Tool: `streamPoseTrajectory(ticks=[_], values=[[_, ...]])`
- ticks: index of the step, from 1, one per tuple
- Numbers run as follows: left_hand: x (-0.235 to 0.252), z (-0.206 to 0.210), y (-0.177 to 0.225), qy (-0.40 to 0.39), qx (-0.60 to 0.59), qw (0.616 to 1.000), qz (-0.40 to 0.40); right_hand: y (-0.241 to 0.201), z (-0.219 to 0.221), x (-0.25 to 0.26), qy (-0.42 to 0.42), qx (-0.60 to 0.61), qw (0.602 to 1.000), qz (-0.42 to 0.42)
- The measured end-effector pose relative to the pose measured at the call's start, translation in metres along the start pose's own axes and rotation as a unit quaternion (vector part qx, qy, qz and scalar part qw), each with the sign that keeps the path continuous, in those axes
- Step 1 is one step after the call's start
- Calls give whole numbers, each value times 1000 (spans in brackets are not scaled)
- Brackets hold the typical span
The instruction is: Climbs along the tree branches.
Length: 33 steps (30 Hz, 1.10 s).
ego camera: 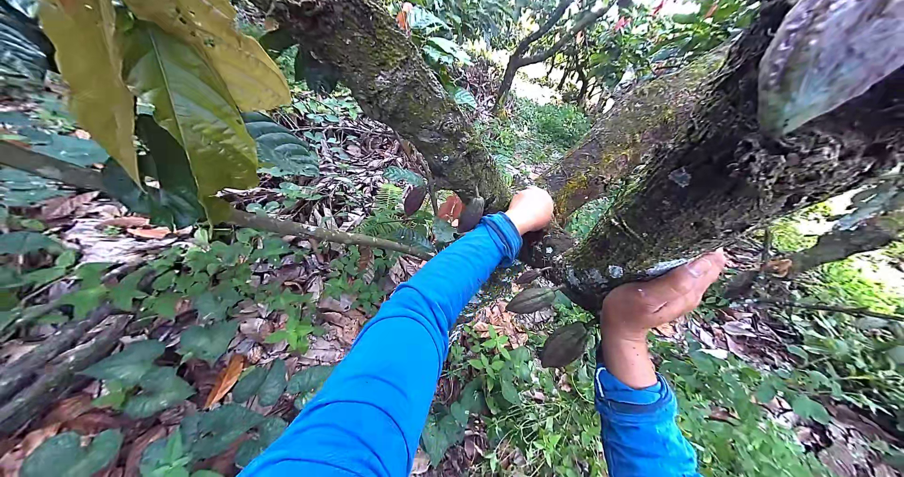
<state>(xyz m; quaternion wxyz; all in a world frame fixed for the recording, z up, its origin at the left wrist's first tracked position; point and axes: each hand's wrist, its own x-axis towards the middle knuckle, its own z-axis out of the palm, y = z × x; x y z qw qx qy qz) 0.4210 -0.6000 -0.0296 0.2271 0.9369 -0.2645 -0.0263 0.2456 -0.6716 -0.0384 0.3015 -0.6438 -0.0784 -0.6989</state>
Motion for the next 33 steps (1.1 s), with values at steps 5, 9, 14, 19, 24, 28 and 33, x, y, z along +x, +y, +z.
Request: streamPoseTrajectory(ticks=[5, 9, 14, 19, 24, 28, 33], values=[[-9, -17, 6, 91, -137, 986, -7, -1, 1, 2, -2, 8, 1000, 4], [-63, 2, -11, 139, -231, 962, 48, -1, -1, 0, -15, -5, 1000, 9], [-185, 139, -119, -33, -188, 977, -97, -2, -2, 1, -14, -1, 1000, -3], [-353, 266, -218, -341, -49, 872, -349, -2, -3, 1, -18, 15, 1000, 1], [-452, 301, -252, -388, -104, 847, -347, -5, -3, 2, -41, 31, 999, 16], [-475, 283, -244, -303, -154, 862, -377, -9, -8, 3, -46, 82, 995, 28], [-491, 266, -229, -187, -243, 869, -388, -63, -35, -44, -87, 87, 992, 30]])
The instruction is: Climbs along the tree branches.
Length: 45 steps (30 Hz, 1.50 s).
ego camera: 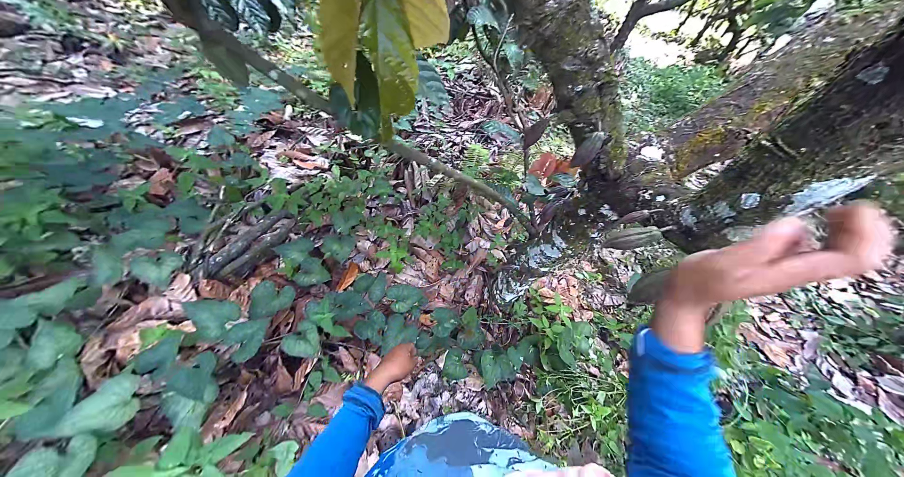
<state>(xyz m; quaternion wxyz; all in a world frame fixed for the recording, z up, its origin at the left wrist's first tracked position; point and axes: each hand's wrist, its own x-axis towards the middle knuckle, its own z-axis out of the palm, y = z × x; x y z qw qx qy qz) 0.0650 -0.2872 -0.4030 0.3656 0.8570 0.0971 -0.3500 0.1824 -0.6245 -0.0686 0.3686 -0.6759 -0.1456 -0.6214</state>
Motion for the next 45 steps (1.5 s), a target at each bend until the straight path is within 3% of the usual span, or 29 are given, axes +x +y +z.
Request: streamPoseTrajectory(ticks=[2, 3, 5, 6, 7, 8, 10, 15, 19, 22, 26, 29, 34, 36, 41, 45], values=[[-13, 2, -10, 14, -18, 1000, -1, -33, 15, -72, -225, 64, 972, 33], [-20, 2, -17, 20, -24, 999, -7, -42, 26, -110, -393, 84, 915, 46], [-35, 5, -38, 27, -28, 999, -29, -48, 47, -179, -729, 66, 680, 38], [-44, 7, -49, 31, -26, 998, -42, -46, 53, -213, -813, 57, 578, 24], [-54, 10, -60, 40, -26, 997, -57, -43, 52, -243, -857, 52, 513, 18], [-63, 14, -71, 55, -29, 996, -72, -41, 44, -267, -878, 51, 475, 26], [-79, 20, -94, 99, -52, 989, -101, -41, 32, -294, -891, 61, 446, 64], [-98, 39, -130, 160, -78, 971, -157, -29, 21, -311, -873, 58, 455, 164], [-108, 41, -117, 189, -91, 964, -162, -13, 4, -328, -862, 8, 451, 233], [-112, 31, -97, 219, -98, 965, -106, -10, -2, -330, -862, -8, 453, 228], [-117, 8, -72, 336, -97, 937, 6, -17, 22, -303, -783, -42, 558, 271], [-126, -22, -53, 394, -114, 911, 48, -29, 67, -244, -718, -53, 642, 263], [-156, -83, -23, 451, -111, 883, 73, -92, 132, -88, -538, 75, 834, 101], [-173, -103, -11, 479, -108, 866, 91, -114, 151, -38, -441, 113, 890, 33], [-222, -139, 6, 548, -92, 815, 166, -157, 193, 64, -311, 117, 940, -72], [-293, -181, 24, 625, -40, 741, 242, -170, 235, 111, -267, 115, 954, -67]])
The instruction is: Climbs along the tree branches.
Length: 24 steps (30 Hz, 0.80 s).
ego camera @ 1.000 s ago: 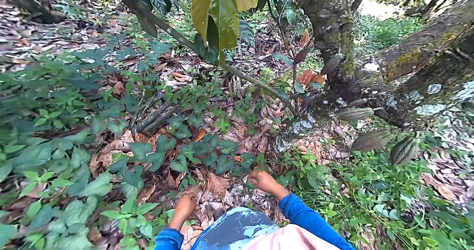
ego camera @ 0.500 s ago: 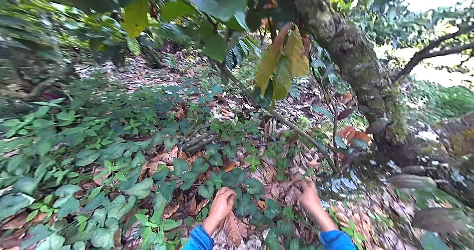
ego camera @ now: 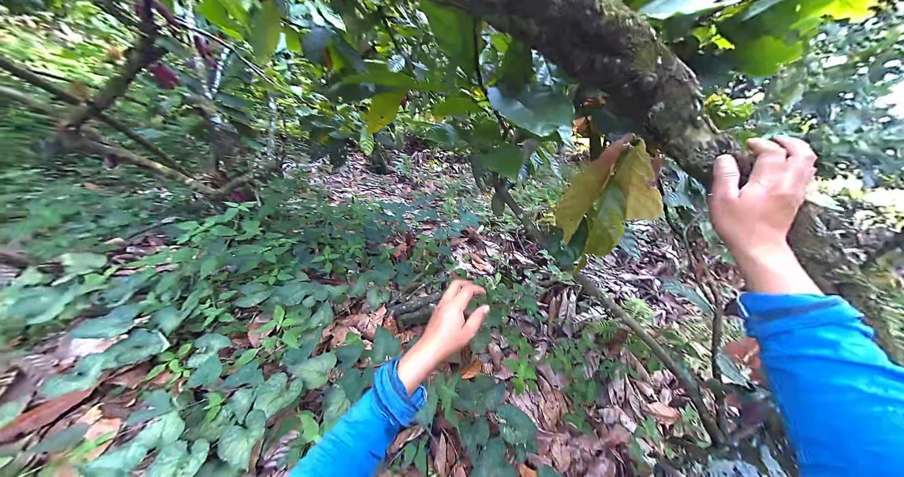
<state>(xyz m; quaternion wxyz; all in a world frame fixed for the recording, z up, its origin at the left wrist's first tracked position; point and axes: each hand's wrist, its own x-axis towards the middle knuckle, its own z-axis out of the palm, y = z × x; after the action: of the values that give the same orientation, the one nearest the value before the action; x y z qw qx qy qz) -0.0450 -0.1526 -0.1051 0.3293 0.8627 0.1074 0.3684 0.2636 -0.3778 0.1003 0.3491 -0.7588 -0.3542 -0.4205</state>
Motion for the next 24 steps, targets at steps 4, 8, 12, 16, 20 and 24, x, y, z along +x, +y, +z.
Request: streamPoseTrajectory(ticks=[4, 8, 12, 16, 20, 24], values=[[54, -80, 49, 90, -75, 993, 21, 2, 6, 30, -22, 26, 997, 64], [121, -164, 92, 230, -63, 968, 81, 13, 16, 31, -33, -4, 998, 57], [188, -233, 126, 330, 234, 908, 110, 32, 30, 29, -15, -33, 999, 26], [243, -254, 133, 297, 411, 853, 125, 32, 37, 27, 4, -43, 999, 22], [265, -252, 133, 301, 463, 814, 178, 28, 39, 24, 16, -41, 999, 19], [268, -254, 123, 314, 441, 810, 228, 29, 38, 24, 15, -51, 998, 25]])
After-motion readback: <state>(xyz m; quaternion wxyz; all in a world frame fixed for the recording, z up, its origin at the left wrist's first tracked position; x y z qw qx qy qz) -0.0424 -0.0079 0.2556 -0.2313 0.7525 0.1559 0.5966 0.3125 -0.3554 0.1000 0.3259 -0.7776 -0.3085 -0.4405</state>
